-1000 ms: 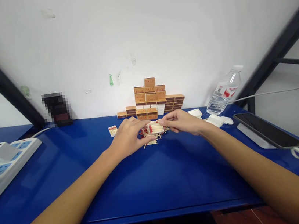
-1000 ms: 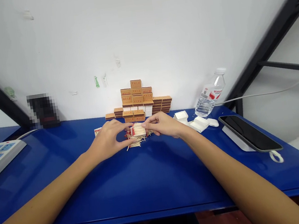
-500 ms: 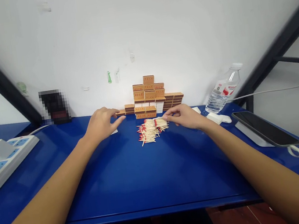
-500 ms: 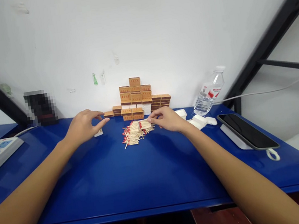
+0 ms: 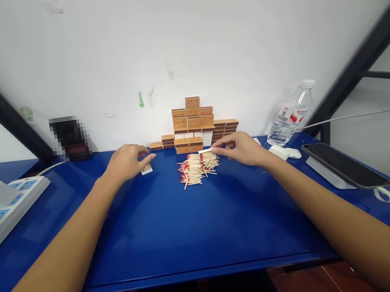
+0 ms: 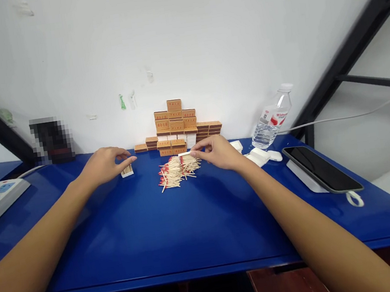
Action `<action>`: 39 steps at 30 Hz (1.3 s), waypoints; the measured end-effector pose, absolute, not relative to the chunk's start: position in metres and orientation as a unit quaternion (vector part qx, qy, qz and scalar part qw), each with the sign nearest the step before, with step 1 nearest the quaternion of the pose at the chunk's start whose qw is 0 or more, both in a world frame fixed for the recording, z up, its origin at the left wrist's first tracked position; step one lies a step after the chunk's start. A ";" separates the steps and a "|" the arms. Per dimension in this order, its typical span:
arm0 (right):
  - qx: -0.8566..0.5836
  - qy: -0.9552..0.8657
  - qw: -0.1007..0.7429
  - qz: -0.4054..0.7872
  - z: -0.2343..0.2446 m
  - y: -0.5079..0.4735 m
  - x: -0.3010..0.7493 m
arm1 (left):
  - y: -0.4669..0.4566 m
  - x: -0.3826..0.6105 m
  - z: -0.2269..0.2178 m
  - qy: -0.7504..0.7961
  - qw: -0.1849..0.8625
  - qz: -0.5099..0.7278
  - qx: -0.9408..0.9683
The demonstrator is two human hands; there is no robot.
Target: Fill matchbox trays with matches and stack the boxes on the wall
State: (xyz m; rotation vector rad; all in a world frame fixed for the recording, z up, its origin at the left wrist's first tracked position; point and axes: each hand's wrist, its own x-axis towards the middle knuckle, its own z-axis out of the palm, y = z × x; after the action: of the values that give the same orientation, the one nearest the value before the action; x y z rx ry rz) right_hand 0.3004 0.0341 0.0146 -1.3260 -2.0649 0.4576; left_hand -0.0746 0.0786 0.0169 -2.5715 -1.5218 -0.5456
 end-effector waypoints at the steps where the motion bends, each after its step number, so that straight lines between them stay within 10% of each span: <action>1: -0.505 -0.784 0.318 0.169 0.016 0.034 0.300 | 0.079 -0.075 0.017 -0.501 0.050 -0.177 -0.846; 39: -0.419 -0.818 0.382 0.095 0.031 0.024 0.296 | 0.090 -0.100 0.024 -0.520 -0.101 -0.089 -0.844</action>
State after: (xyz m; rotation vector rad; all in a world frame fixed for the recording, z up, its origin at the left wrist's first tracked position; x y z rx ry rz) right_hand 0.2957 0.0243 0.0305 -1.0702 -2.0876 0.2413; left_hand -0.0998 0.0896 0.0243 -2.8351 -1.7465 -0.2981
